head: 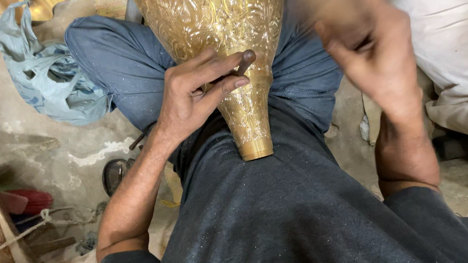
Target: The person sits cross-legged holding a large embossed brass vase between their legs. They hold a small punch against the vase's narrow neck with one hand and strike it with a wooden mallet in the other hand, repositioning the punch repeatedly to work the decorated metal surface.
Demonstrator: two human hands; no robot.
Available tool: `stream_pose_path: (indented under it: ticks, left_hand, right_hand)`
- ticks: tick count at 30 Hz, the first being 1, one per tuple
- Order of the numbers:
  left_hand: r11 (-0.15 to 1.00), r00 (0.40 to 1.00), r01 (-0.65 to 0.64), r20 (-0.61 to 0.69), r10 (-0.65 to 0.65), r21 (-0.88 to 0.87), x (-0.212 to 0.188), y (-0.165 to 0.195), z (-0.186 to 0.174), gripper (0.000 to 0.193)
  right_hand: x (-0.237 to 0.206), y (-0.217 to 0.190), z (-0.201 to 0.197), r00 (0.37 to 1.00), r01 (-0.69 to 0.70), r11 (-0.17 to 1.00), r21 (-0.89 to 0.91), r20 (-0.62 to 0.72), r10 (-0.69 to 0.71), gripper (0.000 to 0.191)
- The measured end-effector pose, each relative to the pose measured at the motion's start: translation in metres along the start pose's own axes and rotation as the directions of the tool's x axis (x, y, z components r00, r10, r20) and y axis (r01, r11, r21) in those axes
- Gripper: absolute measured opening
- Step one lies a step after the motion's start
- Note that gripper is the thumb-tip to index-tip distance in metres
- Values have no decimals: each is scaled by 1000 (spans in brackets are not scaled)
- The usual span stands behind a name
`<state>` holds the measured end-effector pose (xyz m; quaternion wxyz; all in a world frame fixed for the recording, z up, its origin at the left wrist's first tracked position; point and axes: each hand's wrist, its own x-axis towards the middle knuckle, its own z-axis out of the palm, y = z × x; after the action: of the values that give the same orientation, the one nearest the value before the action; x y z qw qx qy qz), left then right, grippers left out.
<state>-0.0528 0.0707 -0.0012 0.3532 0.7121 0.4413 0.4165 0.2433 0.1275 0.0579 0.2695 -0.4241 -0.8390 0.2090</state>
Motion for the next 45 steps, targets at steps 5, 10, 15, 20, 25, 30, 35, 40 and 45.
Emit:
stream_pose_path:
  ticks: [5, 10, 15, 20, 25, 30, 35, 40, 45]
  left_hand:
    - [999, 999, -32, 4, 32, -13, 1, -3, 0, 32]
    - [999, 999, -36, 16, 36, -9, -2, -3, -3, 34]
    - [999, 998, -40, 39, 41, -11, 0, -11, 1, 36]
    - [998, 997, -64, 41, 65, -9, -3, -17, 0, 34]
    - [997, 996, -81, 46, 81, -10, -3, -21, -1, 35]
    - [994, 995, -87, 48, 90, -61, -6, -25, -1, 35]
    - [996, 995, -90, 52, 89, 16, -9, -25, -7, 35]
    - [1000, 998, -16, 68, 18, -27, -15, -20, -17, 32]
    - [998, 998, -55, 24, 55, -18, -15, -23, -16, 32]
  right_hand:
    - [-4, 8, 1, 996, 88, 980, -181, -1, -89, 39]
    - [-3, 3, -2, 993, 114, 950, -291, 34, -109, 41]
    - [5, -9, -6, 965, -261, 950, 170, 85, 249, 38]
    - [6, -15, -9, 996, -83, 997, 10, 25, 82, 32]
    - [11, -21, -11, 999, 0, 958, -288, 42, 13, 36]
    - [15, -28, -11, 985, 172, 877, -449, 88, -148, 40]
    - [13, -27, -5, 999, 2, 980, -198, 50, 8, 32]
    - [2, -26, 2, 999, 1, 986, -166, 33, 4, 38]
    - [-6, -13, 18, 984, 153, 981, -123, -74, -163, 33]
